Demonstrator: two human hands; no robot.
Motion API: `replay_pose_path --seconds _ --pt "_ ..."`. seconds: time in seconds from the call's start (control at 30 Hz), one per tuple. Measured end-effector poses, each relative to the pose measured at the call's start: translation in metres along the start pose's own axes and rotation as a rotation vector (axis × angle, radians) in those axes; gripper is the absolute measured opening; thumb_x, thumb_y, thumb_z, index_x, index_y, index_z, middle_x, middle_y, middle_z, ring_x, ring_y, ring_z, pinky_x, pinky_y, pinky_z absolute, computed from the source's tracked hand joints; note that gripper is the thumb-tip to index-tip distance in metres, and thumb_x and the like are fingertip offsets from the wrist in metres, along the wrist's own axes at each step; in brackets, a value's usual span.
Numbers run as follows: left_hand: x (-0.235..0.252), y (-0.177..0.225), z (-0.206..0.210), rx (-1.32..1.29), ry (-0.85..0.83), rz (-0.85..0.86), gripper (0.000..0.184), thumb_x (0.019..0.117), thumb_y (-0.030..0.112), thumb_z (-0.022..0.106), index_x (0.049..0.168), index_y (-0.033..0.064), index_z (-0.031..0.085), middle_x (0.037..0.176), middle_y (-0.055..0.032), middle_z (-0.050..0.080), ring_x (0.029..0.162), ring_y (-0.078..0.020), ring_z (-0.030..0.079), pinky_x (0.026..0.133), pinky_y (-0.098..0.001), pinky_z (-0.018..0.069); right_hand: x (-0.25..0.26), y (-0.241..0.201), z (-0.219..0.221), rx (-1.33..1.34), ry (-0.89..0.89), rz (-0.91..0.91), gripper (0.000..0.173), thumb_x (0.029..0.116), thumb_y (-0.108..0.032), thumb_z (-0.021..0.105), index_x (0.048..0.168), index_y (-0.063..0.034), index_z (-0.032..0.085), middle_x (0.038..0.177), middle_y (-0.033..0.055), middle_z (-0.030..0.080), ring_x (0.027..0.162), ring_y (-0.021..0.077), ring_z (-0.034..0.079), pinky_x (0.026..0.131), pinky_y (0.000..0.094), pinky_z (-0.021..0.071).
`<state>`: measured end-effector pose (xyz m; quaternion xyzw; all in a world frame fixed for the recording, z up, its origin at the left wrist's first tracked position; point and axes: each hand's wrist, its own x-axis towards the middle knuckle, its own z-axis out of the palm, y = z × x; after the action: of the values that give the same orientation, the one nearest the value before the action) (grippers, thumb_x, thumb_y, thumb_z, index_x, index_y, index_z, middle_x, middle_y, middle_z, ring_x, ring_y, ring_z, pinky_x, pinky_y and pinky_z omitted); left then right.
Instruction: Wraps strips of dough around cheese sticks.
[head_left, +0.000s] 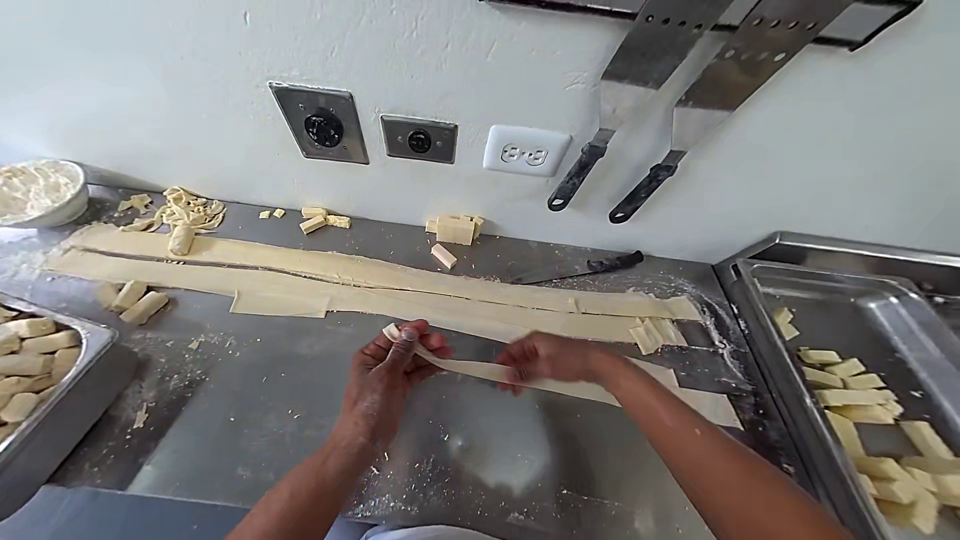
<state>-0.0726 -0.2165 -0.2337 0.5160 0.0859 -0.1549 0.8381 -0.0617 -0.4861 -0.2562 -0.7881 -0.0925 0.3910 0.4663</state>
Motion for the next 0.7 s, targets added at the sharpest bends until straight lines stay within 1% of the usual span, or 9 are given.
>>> replay_pose_path --seconds 0.1,0.2,0.3,0.37,0.47,0.5,0.53,0.6,0.7 --pt "0.007 0.004 -0.003 0.005 0.099 -0.034 0.028 0.1101 0.01 0.039 0.108 0.0004 0.065 0.085 -0.0081 0.076 0.077 -0.0179 0.076 0.074 -0.0322 0.0642 -0.026 0.035 0.0 0.001 -0.008 0.117 0.018 0.1005 -0.01 0.063 0.109 0.0043 0.068 0.094 0.004 0.07 0.082 0.0036 0.063 0.081 0.0246 0.0526" --pt "0.017 0.001 -0.005 0.029 0.172 -0.076 0.027 0.1104 0.013 0.04 0.109 0.0007 0.064 0.082 -0.0067 0.074 0.072 -0.0165 0.075 0.069 -0.0308 0.0638 -0.039 0.041 0.002 -0.043 0.13 0.128 0.02 0.1004 -0.016 0.066 0.096 0.002 0.071 0.086 0.0019 0.066 0.071 0.0024 0.057 0.069 0.0212 0.0488" --pt "0.029 -0.015 -0.006 0.169 0.2 -0.127 0.028 0.1106 0.017 0.04 0.111 0.0007 0.063 0.076 -0.0037 0.068 0.062 -0.0112 0.067 0.062 -0.0253 0.0591 -0.047 0.021 0.003 -0.137 0.262 0.182 0.02 0.1007 -0.017 0.066 0.107 0.0 0.075 0.097 0.0078 0.062 0.079 0.0108 0.056 0.072 0.0259 0.0483" --pt "0.036 -0.033 -0.005 0.395 0.06 -0.14 0.026 0.1095 0.015 0.044 0.121 -0.0016 0.061 0.084 -0.0044 0.065 0.063 -0.0085 0.059 0.062 -0.0233 0.0518 -0.054 0.007 0.005 -0.179 0.328 0.192 0.023 0.1007 -0.019 0.067 0.116 -0.0047 0.077 0.1 0.008 0.068 0.088 0.0132 0.06 0.082 0.0309 0.0487" --pt "0.039 -0.057 0.017 0.635 -0.415 -0.186 0.048 0.0975 0.017 0.067 0.138 -0.0037 0.052 0.119 -0.0122 0.069 0.095 -0.0141 0.067 0.083 -0.0316 0.0555 -0.059 0.007 0.013 -0.166 0.36 0.125 0.025 0.1025 -0.025 0.063 0.111 -0.0061 0.077 0.096 0.0053 0.071 0.083 0.0101 0.063 0.08 0.0296 0.052" --pt "0.038 -0.068 0.028 0.654 -0.559 -0.158 0.054 0.0934 0.021 0.072 0.139 -0.0032 0.053 0.124 -0.0128 0.068 0.102 -0.0151 0.068 0.089 -0.0334 0.0557 -0.06 0.009 0.016 -0.172 0.373 0.105 0.026 0.1029 -0.026 0.062 0.11 -0.0058 0.077 0.096 0.0066 0.072 0.084 0.0124 0.065 0.081 0.0326 0.0536" --pt "0.035 -0.079 0.039 0.653 -0.652 -0.1 0.053 0.0907 0.023 0.074 0.133 -0.0033 0.059 0.119 -0.0126 0.07 0.099 -0.0144 0.068 0.089 -0.0337 0.0556 -0.062 0.012 0.019 -0.198 0.404 0.085 0.026 0.1029 -0.026 0.062 0.108 -0.0057 0.078 0.096 0.0084 0.073 0.086 0.0159 0.067 0.083 0.0372 0.055" --pt "0.031 -0.09 0.053 0.67 -0.715 0.036 0.034 0.092 0.021 0.074 0.112 -0.0063 0.069 0.095 -0.0129 0.071 0.083 -0.0145 0.067 0.08 -0.0344 0.0555 -0.063 0.02 0.026 -0.278 0.523 0.007 0.025 0.1 -0.023 0.062 0.096 -0.0039 0.077 0.085 0.01 0.072 0.079 0.0199 0.067 0.075 0.0428 0.0549" --pt "0.025 -0.081 0.058 0.903 -0.787 0.261 0.026 0.0994 0.013 0.063 0.099 -0.0124 0.07 0.096 -0.0249 0.069 0.093 -0.0327 0.068 0.088 -0.0458 0.0533 -0.072 0.018 0.026 -0.286 0.513 0.009 0.021 0.0967 -0.015 0.066 0.099 0.0023 0.077 0.083 0.0163 0.073 0.074 0.0267 0.069 0.073 0.0496 0.0558"
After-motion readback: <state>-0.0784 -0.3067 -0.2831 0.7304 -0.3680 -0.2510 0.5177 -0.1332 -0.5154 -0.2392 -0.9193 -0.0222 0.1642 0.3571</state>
